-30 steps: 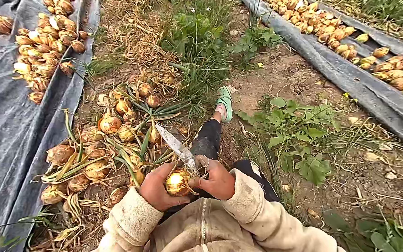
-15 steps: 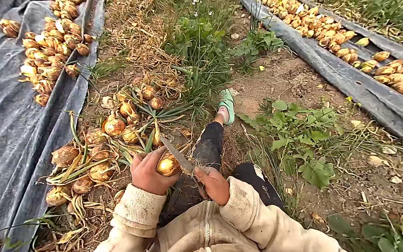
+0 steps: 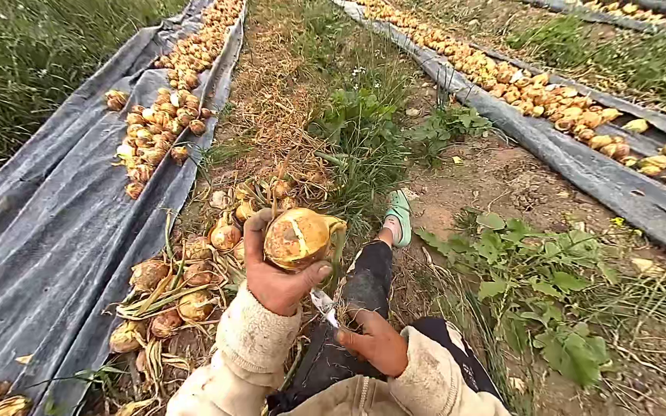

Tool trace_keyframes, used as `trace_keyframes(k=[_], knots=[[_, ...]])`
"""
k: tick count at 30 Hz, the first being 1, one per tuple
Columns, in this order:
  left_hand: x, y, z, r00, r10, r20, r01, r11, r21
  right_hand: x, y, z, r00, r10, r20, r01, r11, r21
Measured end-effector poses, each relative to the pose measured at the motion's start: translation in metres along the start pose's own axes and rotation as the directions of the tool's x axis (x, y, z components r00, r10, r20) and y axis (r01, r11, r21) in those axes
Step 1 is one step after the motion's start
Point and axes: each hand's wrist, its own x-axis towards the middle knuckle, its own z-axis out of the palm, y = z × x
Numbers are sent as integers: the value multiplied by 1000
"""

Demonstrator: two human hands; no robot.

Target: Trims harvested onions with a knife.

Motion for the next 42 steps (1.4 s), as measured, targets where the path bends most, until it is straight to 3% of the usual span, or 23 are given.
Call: trace_keyframes(k=[3,7,10,13,17,24,27,29,30,31,32,33,34,35,36,37,38,39,40,41,42], knots=[[-50,-8,-2,992,-116,41,110,984,139,-1,3,-4,976,-75,-205,115,976,187],[-103,-10,-15,930,-360,-77,364,868,337,-6,8,-2,948,18,-317,115,911,395],[-112,-4,-21,875,-485,2,361,653,665,-5,13,4,950,67,-304,82,888,452],[-103,2,-14,752,-657,52,319,432,843,-4,16,8,955,15,-296,91,936,340],[-104,-8,-13,761,-638,119,214,420,882,-2,27,12,948,9,-319,109,931,349],[-97,-20,-16,453,-890,47,301,202,932,1,35,20,938,272,-214,-155,882,444],[-97,-27,-22,415,-908,-62,388,115,915,-4,38,20,940,319,-120,-266,907,328],[-99,-40,-45,415,-878,-239,537,25,843,-9,38,23,963,268,5,-265,950,164],[-102,-45,-65,431,-838,-335,648,28,761,-11,38,24,968,250,33,-252,961,116],[-104,-46,-89,466,-775,-425,765,112,635,-11,39,24,974,226,10,-226,967,120],[-102,-39,-112,496,-706,-507,851,278,445,-10,41,21,977,205,-55,-193,966,171],[-99,-29,-133,532,-609,-588,827,524,205,-10,44,18,971,202,-131,-166,956,243],[-92,-14,-149,555,-495,-668,640,767,-36,-10,46,15,956,211,-204,-140,938,316],[-81,2,-165,578,-395,-714,370,907,-203,-10,49,13,938,225,-262,-117,921,371],[-69,18,-180,592,-319,-740,168,947,-274,-9,50,12,926,233,-298,-102,912,397],[-61,31,-189,603,-295,-742,143,954,-263,-8,50,12,919,239,-313,-99,910,402],[-59,36,-194,609,-289,-738,232,955,-183,-7,49,13,920,244,-306,-114,915,386],[-64,29,-195,600,-301,-741,405,913,-43,-6,49,14,932,236,-274,-132,927,350],[-73,15,-196,583,-320,-746,594,795,123,-4,48,15,947,226,-230,-156,945,288],[-84,0,-193,572,-389,-722,756,592,280,-2,47,15,959,220,-179,-183,962,202],[-94,-14,-188,547,-521,-655,837,311,451,0,46,15,966,225,-128,-213,972,103]])
